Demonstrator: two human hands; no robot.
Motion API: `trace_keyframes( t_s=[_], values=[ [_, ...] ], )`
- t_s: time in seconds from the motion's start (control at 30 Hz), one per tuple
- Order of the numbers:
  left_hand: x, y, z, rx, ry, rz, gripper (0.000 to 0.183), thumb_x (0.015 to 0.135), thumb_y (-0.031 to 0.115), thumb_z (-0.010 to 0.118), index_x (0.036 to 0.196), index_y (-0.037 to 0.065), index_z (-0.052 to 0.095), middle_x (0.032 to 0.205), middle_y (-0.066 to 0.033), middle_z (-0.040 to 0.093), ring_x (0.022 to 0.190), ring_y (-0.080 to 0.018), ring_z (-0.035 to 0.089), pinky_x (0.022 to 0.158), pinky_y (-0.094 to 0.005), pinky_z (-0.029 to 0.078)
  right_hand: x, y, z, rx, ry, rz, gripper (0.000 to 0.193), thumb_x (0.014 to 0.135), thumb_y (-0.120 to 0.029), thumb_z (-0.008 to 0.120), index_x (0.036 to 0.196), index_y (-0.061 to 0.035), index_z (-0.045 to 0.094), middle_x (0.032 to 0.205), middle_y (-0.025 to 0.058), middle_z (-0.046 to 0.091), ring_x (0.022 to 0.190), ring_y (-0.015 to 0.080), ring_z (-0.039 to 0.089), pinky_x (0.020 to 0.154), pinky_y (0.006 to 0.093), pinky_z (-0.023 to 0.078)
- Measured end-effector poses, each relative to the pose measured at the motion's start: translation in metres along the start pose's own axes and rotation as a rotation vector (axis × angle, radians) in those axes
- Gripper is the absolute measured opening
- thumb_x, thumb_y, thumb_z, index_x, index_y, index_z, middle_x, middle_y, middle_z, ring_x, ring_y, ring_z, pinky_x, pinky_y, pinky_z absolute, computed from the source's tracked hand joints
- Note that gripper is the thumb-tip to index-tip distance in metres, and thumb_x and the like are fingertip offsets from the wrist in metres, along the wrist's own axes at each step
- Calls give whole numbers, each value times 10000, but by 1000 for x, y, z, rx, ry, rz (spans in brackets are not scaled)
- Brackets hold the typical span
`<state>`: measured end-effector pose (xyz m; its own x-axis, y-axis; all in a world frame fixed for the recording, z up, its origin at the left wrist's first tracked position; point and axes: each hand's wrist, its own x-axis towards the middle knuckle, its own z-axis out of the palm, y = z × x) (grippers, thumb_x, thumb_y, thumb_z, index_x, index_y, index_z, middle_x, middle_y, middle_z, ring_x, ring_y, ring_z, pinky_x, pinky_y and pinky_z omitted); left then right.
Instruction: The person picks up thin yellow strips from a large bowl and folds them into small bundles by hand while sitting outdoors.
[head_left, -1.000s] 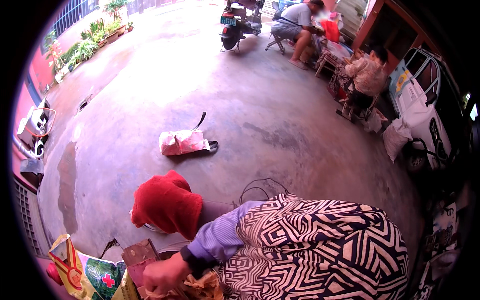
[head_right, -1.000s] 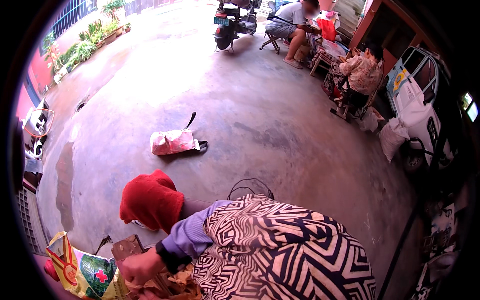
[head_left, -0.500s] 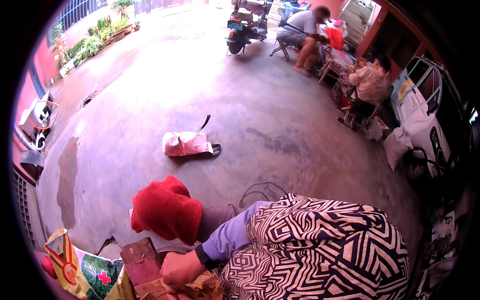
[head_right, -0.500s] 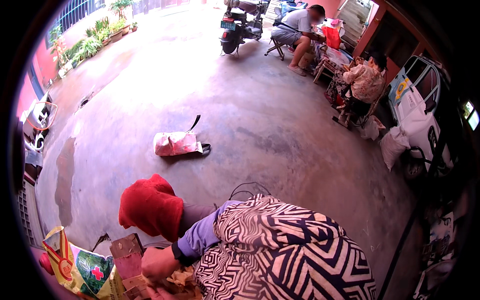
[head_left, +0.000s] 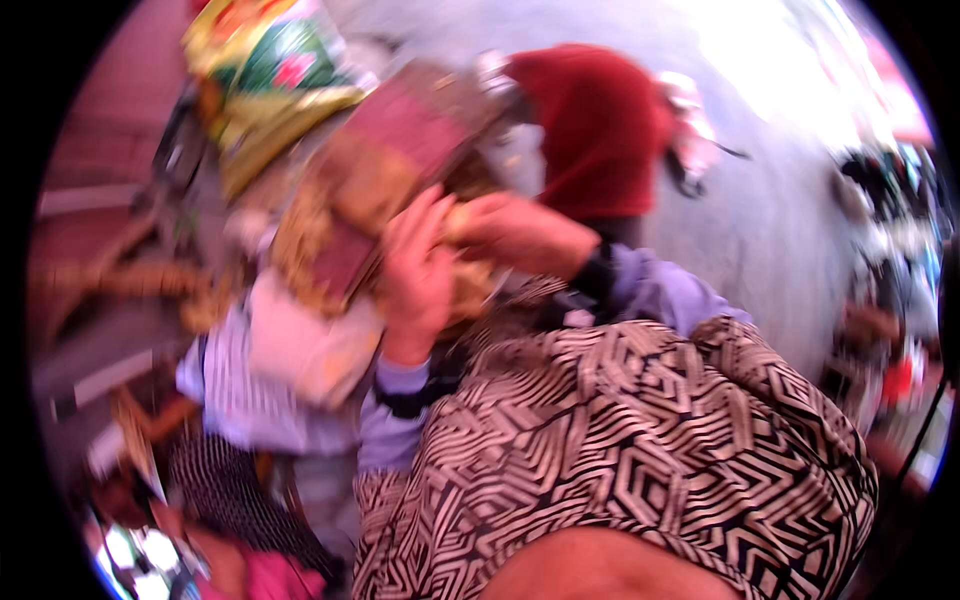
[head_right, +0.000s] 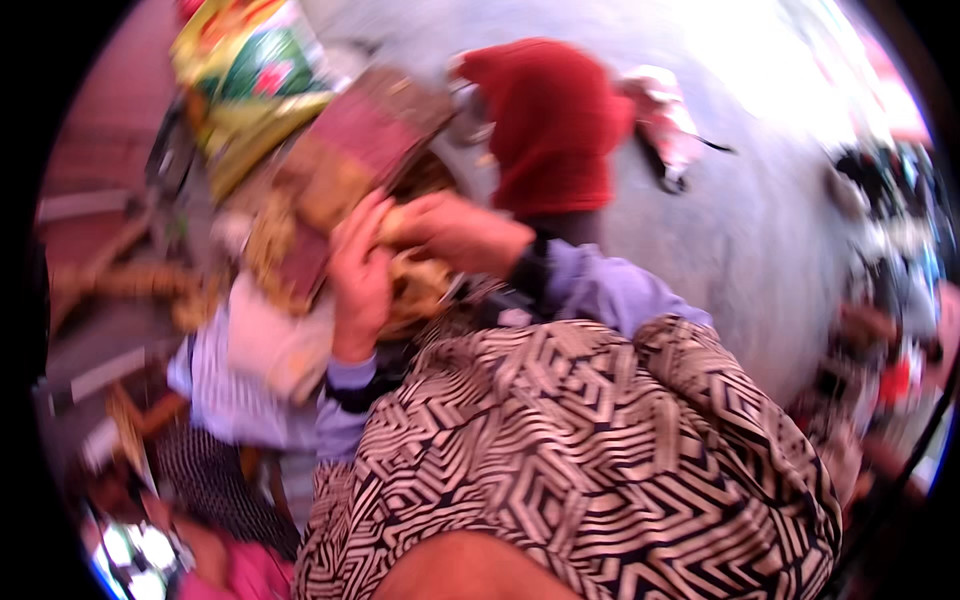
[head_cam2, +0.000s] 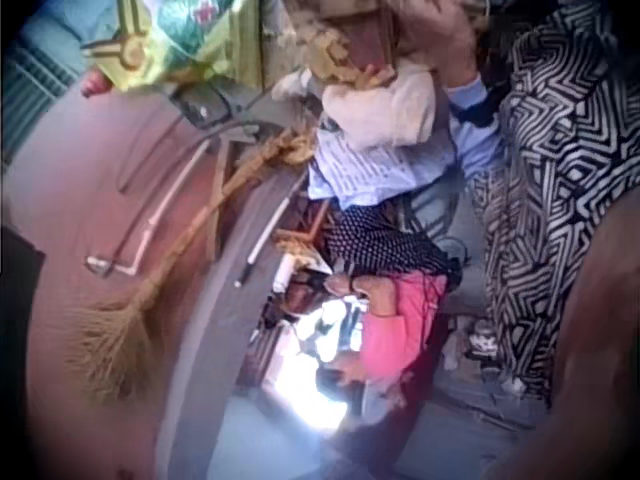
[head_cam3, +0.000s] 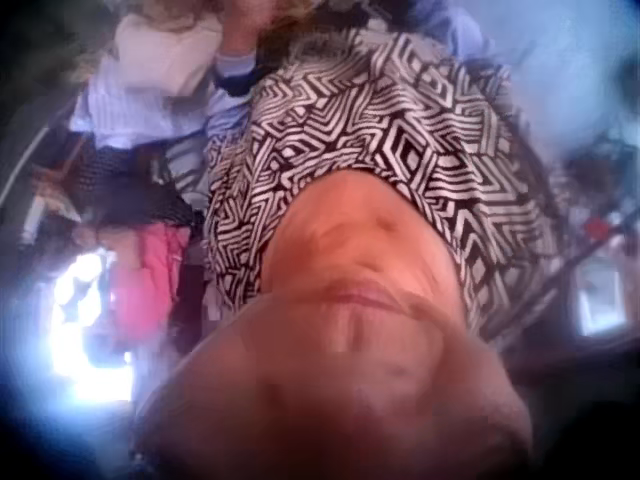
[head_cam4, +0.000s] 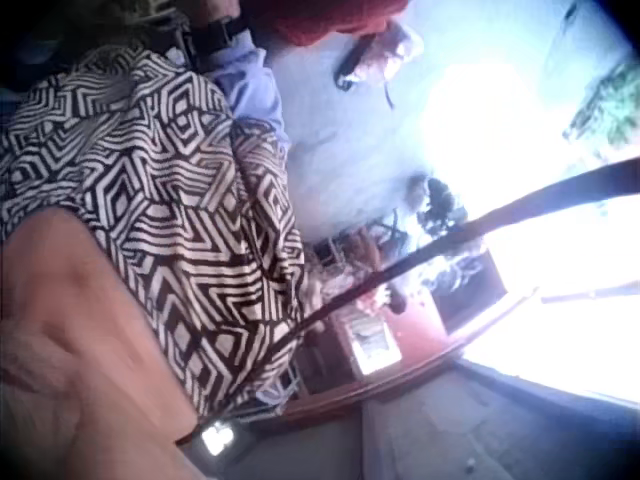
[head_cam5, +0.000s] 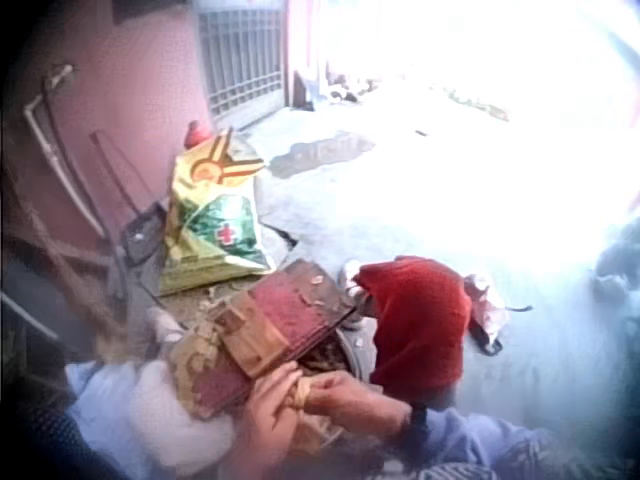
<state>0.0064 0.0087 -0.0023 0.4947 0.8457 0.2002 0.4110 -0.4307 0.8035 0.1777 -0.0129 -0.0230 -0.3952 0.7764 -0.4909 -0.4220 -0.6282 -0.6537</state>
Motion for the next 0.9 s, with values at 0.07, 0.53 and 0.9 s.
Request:
trace_keyframes(
  t_s=[0.07, 0.53, 0.9],
  values=[
    [-18, -7, -16, -187, -7, -88, 448, 811, 22, 503, 1256, -33, 522, 1311, -168, 520, 1210, -293, 487, 1053, -365, 343, 5, -4, 27, -177, 46, -34, 172, 901, -157, 588, 941, -18, 682, 813, -22, 627, 764, 90, 598, 668, 239, 491],
    [-8, 15, 10, -652, 206, -571, 238, 957, 225, 514, 910, 5, 592, 646, -18, 539, 589, -133, 525, 505, -306, 416, 2, -41, 23, -915, 309, -895, 89, 767, 51, 661, 850, 17, 664, 1020, 83, 565, 924, 171, 576, 761, 260, 484],
    [-40, 21, -30, 317, 311, -171, 108, 887, 99, 602, 954, 14, 614, 776, -69, 629, 610, -223, 588, 565, -291, 468, -4, -77, 13, -1255, 122, -915, 399, 734, -60, 734, 1114, -49, 614, 1159, 90, 593, 1035, 246, 569, 876, 348, 463]
  ],
)
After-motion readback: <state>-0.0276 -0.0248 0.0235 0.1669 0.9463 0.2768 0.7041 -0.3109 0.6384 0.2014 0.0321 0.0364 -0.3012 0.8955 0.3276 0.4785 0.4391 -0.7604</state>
